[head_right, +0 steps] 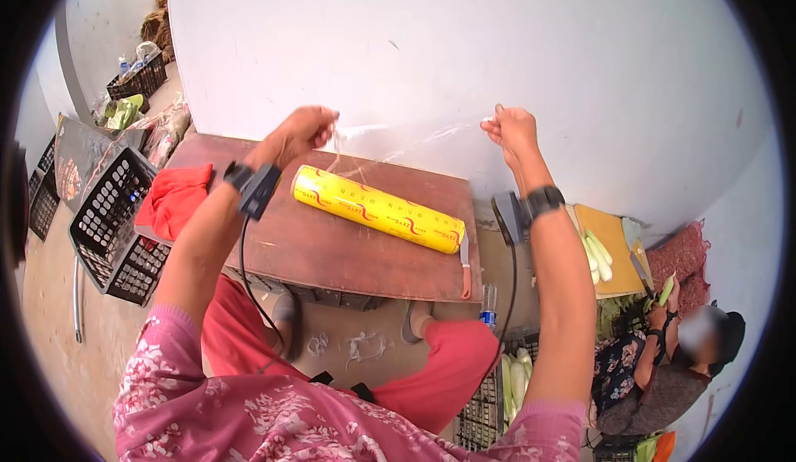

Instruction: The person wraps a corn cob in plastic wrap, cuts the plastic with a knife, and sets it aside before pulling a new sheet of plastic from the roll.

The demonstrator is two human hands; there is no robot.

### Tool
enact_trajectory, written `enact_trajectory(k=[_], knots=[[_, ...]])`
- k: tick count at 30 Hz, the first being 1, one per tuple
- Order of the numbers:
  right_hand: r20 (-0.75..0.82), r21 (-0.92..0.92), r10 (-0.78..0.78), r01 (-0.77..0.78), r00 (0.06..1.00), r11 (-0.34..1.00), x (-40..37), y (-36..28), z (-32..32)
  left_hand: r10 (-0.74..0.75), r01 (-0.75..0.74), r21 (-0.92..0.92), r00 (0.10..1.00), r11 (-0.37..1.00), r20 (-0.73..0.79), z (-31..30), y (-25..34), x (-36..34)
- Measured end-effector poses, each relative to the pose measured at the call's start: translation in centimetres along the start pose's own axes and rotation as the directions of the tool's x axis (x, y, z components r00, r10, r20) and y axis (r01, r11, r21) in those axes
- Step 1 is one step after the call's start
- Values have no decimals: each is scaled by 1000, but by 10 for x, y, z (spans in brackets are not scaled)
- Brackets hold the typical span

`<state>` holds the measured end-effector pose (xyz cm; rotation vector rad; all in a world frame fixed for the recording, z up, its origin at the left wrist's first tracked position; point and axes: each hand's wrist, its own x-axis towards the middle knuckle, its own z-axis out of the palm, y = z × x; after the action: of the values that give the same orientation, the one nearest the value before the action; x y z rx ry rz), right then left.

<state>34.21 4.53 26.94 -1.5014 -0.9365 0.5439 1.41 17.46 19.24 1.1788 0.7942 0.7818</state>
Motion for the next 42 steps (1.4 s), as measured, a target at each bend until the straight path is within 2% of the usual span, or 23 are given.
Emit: enact_trajectory(k=[1, 3, 5, 6, 7, 8, 9, 11, 12, 14, 17, 18, 21, 24, 30, 33, 38, 40, 41, 42], knots=[[-21, -25, -2, 1, 1000, 1000, 13, -5, 4, 18, -16, 34, 998, 999, -68, 5, 17, 6], [-77, -35, -178, 176, 981, 984, 42, -31, 8, 73, -81, -44, 984, 996, -163, 10, 42, 40], [-127, 212, -355, 375, 926, 902, 58, -78, 2, 255, -305, -160, 928, 939, -273, 13, 89, 44], [-133, 275, -466, 484, 875, 831, 50, -102, 0, 366, -447, -198, 866, 872, -342, 16, 115, 38], [-146, 333, -564, 577, 813, 746, 39, -124, -4, 528, -577, -200, 811, 792, -252, 10, 137, 36], [-124, 396, -589, 584, 798, 708, 30, -137, -12, 579, -643, -206, 760, 738, -297, 21, 155, 24], [-104, 456, -613, 585, 783, 670, 21, -146, -21, 678, -710, -162, 703, 685, -216, 24, 166, 10], [-165, 386, -629, 637, 760, 667, -15, -152, -32, 704, -735, -74, 670, 674, -237, 31, 174, -6], [-195, 355, -639, 661, 744, 662, -31, -149, -35, 709, -728, -25, 675, 685, -202, 33, 170, -13], [-173, 298, -593, 616, 786, 729, -39, -125, -42, 713, -710, 79, 689, 700, -130, 37, 160, -27], [-167, 262, -446, 476, 879, 840, -48, -79, -45, 581, -563, 155, 804, 812, -124, 31, 140, -24], [-166, 258, -391, 423, 905, 869, -50, -72, -45, 558, -550, 93, 819, 830, -134, 30, 135, -27], [-152, 305, -359, 390, 921, 869, -52, -66, -47, 544, -543, 49, 829, 839, -126, 33, 137, -30], [-120, 305, -381, 400, 917, 865, -52, -73, -44, 550, -550, 46, 822, 834, -149, 37, 145, -31], [-50, 229, -397, 397, 916, 889, -73, -94, -41, 504, -511, -22, 853, 859, -135, 36, 145, -34], [-17, 160, -376, 373, 927, 914, -108, -99, -42, 512, -510, 38, 856, 859, -69, 28, 142, -52], [139, 190, -417, 389, 898, 901, -177, -67, -55, 392, -408, 191, 912, 893, 120, 10, 107, -119], [242, 48, -285, 282, 928, 958, -216, -41, -56, 309, -323, 247, 946, 914, 92, 6, 63, -157], [336, 38, -226, 226, 915, 973, -236, -25, -53, 254, -261, 284, 965, 923, 60, 4, 35, -175], [428, 22, -162, 169, 889, 985, -254, -6, -49, 203, -237, 346, 970, 908, 131, -7, 2, -188]])
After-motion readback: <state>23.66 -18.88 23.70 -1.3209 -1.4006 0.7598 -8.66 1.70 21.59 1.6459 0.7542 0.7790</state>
